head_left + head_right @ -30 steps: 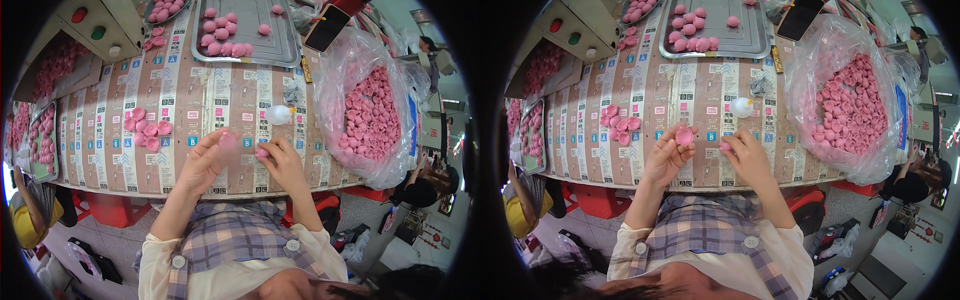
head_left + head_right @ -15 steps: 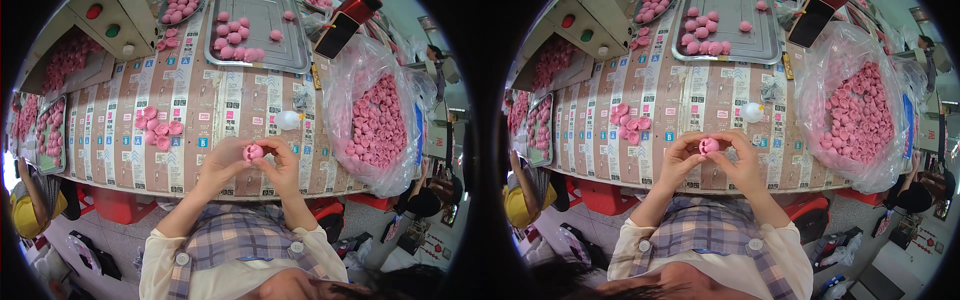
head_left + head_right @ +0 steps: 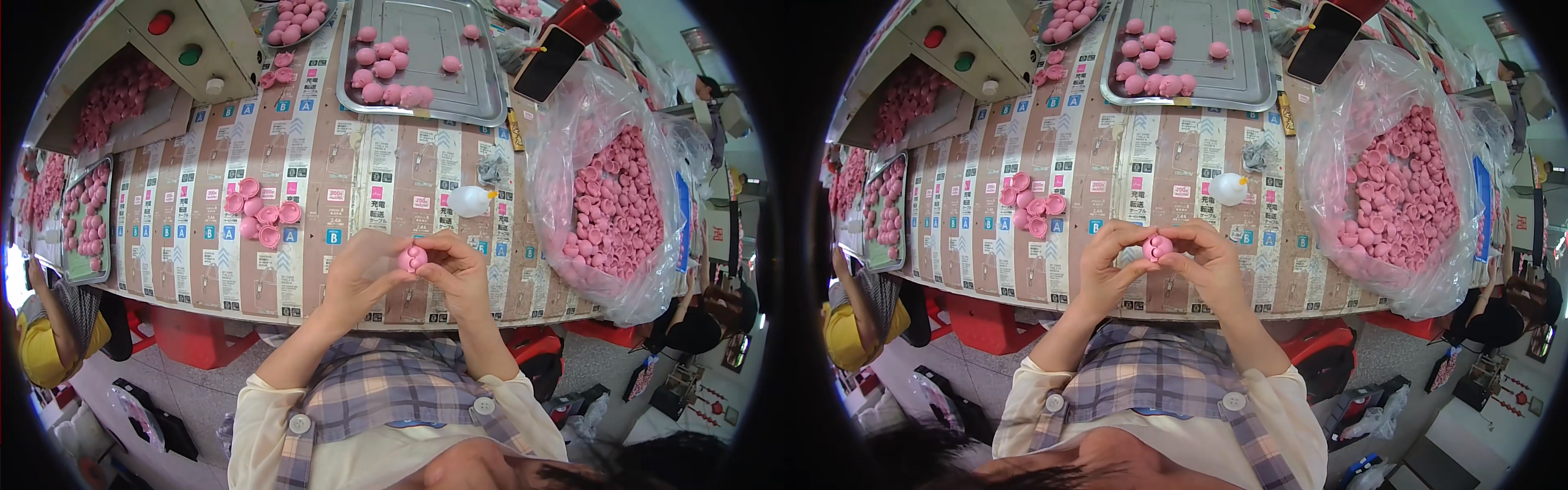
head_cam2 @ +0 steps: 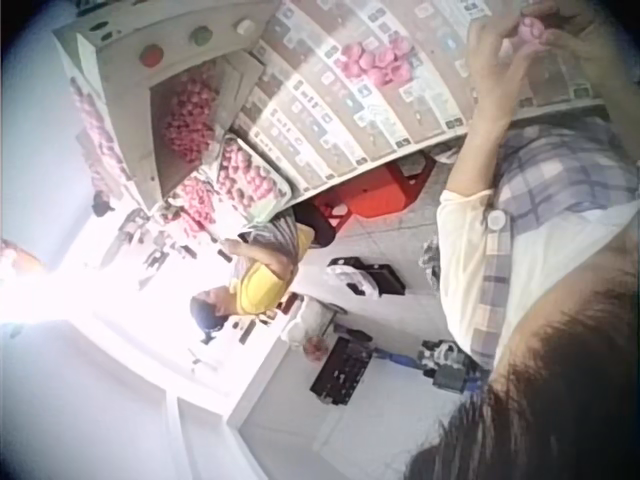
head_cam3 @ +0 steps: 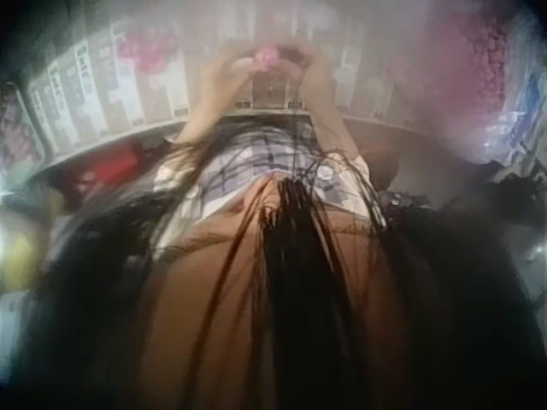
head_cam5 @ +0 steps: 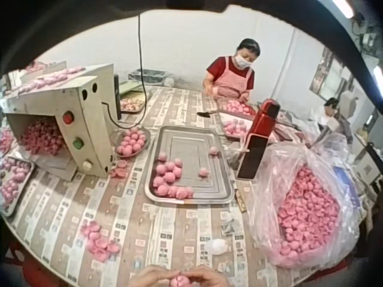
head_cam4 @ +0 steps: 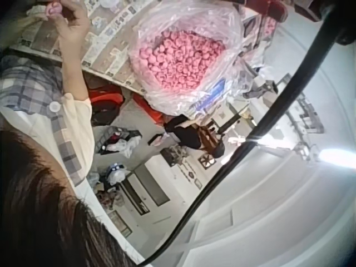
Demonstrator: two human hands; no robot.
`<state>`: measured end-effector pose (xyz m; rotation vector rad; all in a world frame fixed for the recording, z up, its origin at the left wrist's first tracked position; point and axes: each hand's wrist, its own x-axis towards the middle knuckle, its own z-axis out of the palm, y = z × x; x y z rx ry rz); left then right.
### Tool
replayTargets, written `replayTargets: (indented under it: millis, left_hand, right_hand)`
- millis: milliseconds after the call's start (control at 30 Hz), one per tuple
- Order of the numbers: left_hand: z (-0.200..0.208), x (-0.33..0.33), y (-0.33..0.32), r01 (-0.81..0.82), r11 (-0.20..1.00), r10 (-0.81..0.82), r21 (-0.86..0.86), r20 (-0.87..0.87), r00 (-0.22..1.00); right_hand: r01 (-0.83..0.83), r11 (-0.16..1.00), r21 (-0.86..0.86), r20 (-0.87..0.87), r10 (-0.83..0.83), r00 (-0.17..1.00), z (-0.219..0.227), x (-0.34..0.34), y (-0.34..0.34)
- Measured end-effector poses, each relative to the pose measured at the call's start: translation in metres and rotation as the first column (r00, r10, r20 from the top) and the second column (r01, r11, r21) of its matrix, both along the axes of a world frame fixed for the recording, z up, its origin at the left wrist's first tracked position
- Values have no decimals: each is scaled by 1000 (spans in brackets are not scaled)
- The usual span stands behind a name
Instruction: The person applies glue to plastic toy halves with a squeeze bottle, presses the halves together by hand to assemble round figures, and places the assembled figures onto a tray.
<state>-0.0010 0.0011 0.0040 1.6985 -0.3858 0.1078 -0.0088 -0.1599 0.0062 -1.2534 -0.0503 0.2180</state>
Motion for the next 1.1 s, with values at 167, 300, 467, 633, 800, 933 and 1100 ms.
replayTargets:
  millis: [167,300,467,633,800,933,1100]
  left_hand:
    - [-8,-3,-3,-12,995,6,-100,-63,998]
    - [-9,-4,-4,-12,994,3,-106,-83,997]
    - [-8,-5,-5,-15,992,2,-123,-101,995]
    - [0,-3,-4,-7,999,6,-42,-36,999]
    - [2,-3,-1,-51,994,45,93,56,997]
    - [-1,0,-2,-115,986,94,118,170,981]
    - [5,3,1,-1,949,-54,315,165,985]
  right_hand:
    - [17,997,-71,79,-11,997,4,1,-2]
    - [22,997,-75,82,-15,997,4,1,-2]
    - [10,995,-94,110,1,994,3,1,-3]
    - [28,994,-104,117,-15,993,0,-1,-3]
    - [-84,982,-170,88,100,991,2,0,-5]
    - [-163,986,-19,-45,162,986,7,0,2]
    - [-124,991,43,-168,129,977,10,1,-2]
